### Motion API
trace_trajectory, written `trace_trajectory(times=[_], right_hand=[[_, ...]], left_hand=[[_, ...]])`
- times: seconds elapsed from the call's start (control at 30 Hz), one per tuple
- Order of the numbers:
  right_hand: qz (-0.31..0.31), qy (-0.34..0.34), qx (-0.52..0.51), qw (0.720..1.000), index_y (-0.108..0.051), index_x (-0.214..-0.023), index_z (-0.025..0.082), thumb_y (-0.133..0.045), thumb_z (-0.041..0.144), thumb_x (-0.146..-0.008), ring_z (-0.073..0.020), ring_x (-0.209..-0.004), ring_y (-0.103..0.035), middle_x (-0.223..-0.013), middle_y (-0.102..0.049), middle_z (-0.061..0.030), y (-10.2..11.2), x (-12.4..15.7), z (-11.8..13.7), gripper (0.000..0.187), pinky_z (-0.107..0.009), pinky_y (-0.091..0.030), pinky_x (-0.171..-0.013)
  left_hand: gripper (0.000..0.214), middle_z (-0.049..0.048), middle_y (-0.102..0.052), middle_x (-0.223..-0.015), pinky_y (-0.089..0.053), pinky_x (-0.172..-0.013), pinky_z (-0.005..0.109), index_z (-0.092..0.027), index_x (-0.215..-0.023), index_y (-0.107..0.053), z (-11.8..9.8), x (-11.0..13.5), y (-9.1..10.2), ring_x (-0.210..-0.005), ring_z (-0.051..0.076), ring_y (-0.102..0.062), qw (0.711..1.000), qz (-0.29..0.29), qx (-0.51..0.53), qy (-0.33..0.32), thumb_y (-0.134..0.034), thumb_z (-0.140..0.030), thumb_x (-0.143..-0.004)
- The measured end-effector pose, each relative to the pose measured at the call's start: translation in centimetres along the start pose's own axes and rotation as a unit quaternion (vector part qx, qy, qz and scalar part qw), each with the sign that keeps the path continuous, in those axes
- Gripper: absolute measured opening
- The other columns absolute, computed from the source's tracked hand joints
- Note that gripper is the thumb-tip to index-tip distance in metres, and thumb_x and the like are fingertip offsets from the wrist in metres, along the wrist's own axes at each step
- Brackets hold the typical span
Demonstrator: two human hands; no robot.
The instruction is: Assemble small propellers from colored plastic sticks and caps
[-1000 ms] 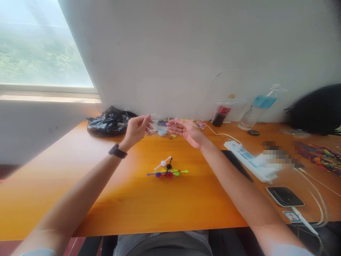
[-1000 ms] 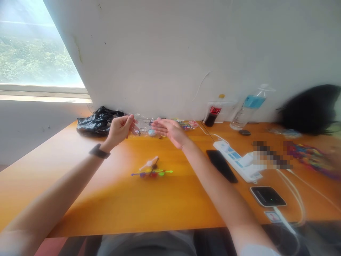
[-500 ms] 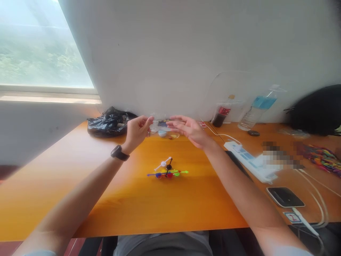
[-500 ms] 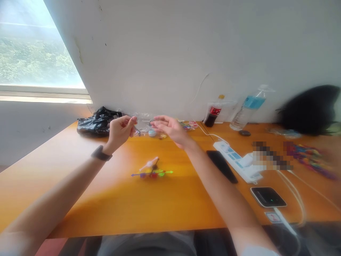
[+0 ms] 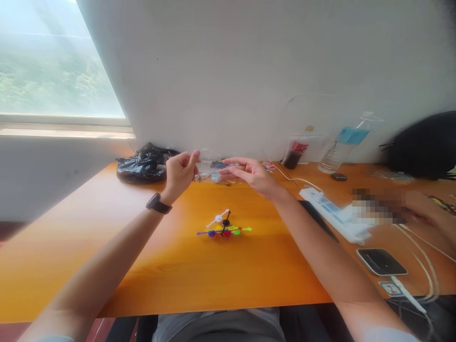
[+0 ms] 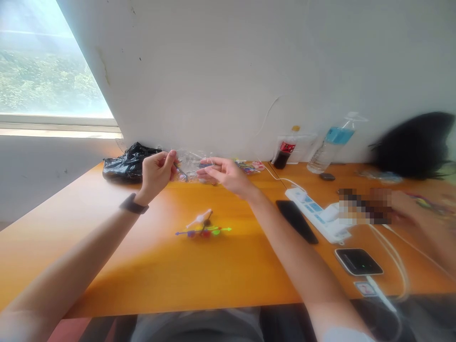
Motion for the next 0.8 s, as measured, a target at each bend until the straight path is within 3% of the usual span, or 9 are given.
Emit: trace_trajectory(times=[0.17, 0.3, 0.5, 0.6, 0.67, 0.73, 0.8], right_hand=[[0.09, -0.022, -0.086, 0.992, -0.073, -0.123, 0.021, -0.071, 0.052, -0.093, -0.0289, -0.137, -0.059, -0.14, -0.068, -0.0118, 0.3, 0.3, 0.8, 0.044, -0.049, -0.045, -0.12], [0.149, -0.043, -0.134, 0.979, -0.07, -0.13, 0.023, -0.059, 0.067, -0.095, -0.0296, -0.147, -0.048, -0.15, -0.061, -0.0088, 0.0, 0.3, 0.8, 0.058, -0.049, -0.039, -0.123], [0.182, -0.061, -0.137, 0.972, -0.058, -0.147, 0.028, -0.05, 0.076, -0.093, -0.0319, -0.146, -0.049, -0.154, -0.057, -0.0077, -0.6, 0.8, 1.3, 0.073, -0.052, -0.037, -0.121], [0.187, -0.047, -0.139, 0.971, -0.058, -0.147, 0.028, -0.049, 0.075, -0.095, -0.0314, -0.147, -0.047, -0.154, -0.057, -0.0079, -0.7, 0.8, 1.5, 0.071, -0.052, -0.036, -0.122], [0.174, -0.037, -0.131, 0.975, -0.062, -0.142, 0.025, -0.048, 0.073, -0.097, -0.0299, -0.148, -0.046, -0.152, -0.059, -0.0094, -0.7, 0.7, 1.5, 0.067, -0.05, -0.036, -0.123], [0.142, -0.03, -0.115, 0.983, -0.066, -0.137, 0.024, -0.05, 0.071, -0.098, -0.0286, -0.147, -0.048, -0.148, -0.062, -0.0105, -0.7, 0.5, 1.4, 0.064, -0.049, -0.038, -0.122], [0.113, -0.03, -0.093, 0.989, -0.067, -0.135, 0.024, -0.052, 0.072, -0.097, -0.0284, -0.143, -0.053, -0.143, -0.066, -0.0109, -0.8, 0.3, 1.2, 0.063, -0.049, -0.043, -0.119]], left_hand=[[0.056, 0.0036, -0.069, -0.062, -0.044, -0.042, 0.02, -0.017, -0.09, -0.072, -0.3, 0.5, -0.5, -0.046, 0.011, -0.06, 0.995, 0.086, 0.057, -0.008, -0.044, -0.063, -0.104], [0.059, 0.0078, -0.073, -0.072, -0.05, -0.049, 0.022, -0.016, -0.095, -0.075, -0.8, 1.0, -0.8, -0.059, 0.014, -0.066, 0.987, 0.138, 0.081, -0.009, -0.041, -0.064, -0.105], [0.061, 0.0069, -0.069, -0.065, -0.048, -0.047, 0.024, -0.016, -0.077, -0.072, -0.9, 0.4, -0.5, -0.054, 0.014, -0.063, 0.984, 0.134, 0.115, -0.004, -0.046, -0.064, -0.103], [0.054, 0.0045, -0.066, -0.065, -0.049, -0.05, 0.026, -0.018, -0.081, -0.071, -0.8, 0.0, -0.2, -0.055, 0.014, -0.061, 0.991, 0.087, 0.095, -0.028, -0.047, -0.06, -0.104], [0.042, 0.0068, -0.072, -0.084, -0.057, -0.065, 0.031, -0.02, -0.101, -0.072, -1.0, 0.1, 0.3, -0.073, 0.018, -0.068, 0.995, 0.029, 0.041, -0.086, -0.048, -0.055, -0.105], [0.038, 0.0107, -0.072, -0.115, -0.057, -0.09, 0.041, -0.023, -0.125, -0.066, -1.5, 0.4, 0.7, -0.105, 0.025, -0.068, 0.984, -0.013, -0.046, -0.174, -0.055, -0.052, -0.102], [0.056, 0.0131, -0.063, -0.138, -0.046, -0.109, 0.052, -0.026, -0.14, -0.057, -2.2, 1.1, 0.8, -0.131, 0.034, -0.056, 0.956, 0.012, -0.143, -0.257, -0.065, -0.056, -0.094]])
Point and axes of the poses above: each hand's wrist, its own x-axis away from the middle knuckle, its own y-axis out of the back of the hand, z = x × y, the point moved 1 cm from there along -x, towards the middle knuckle
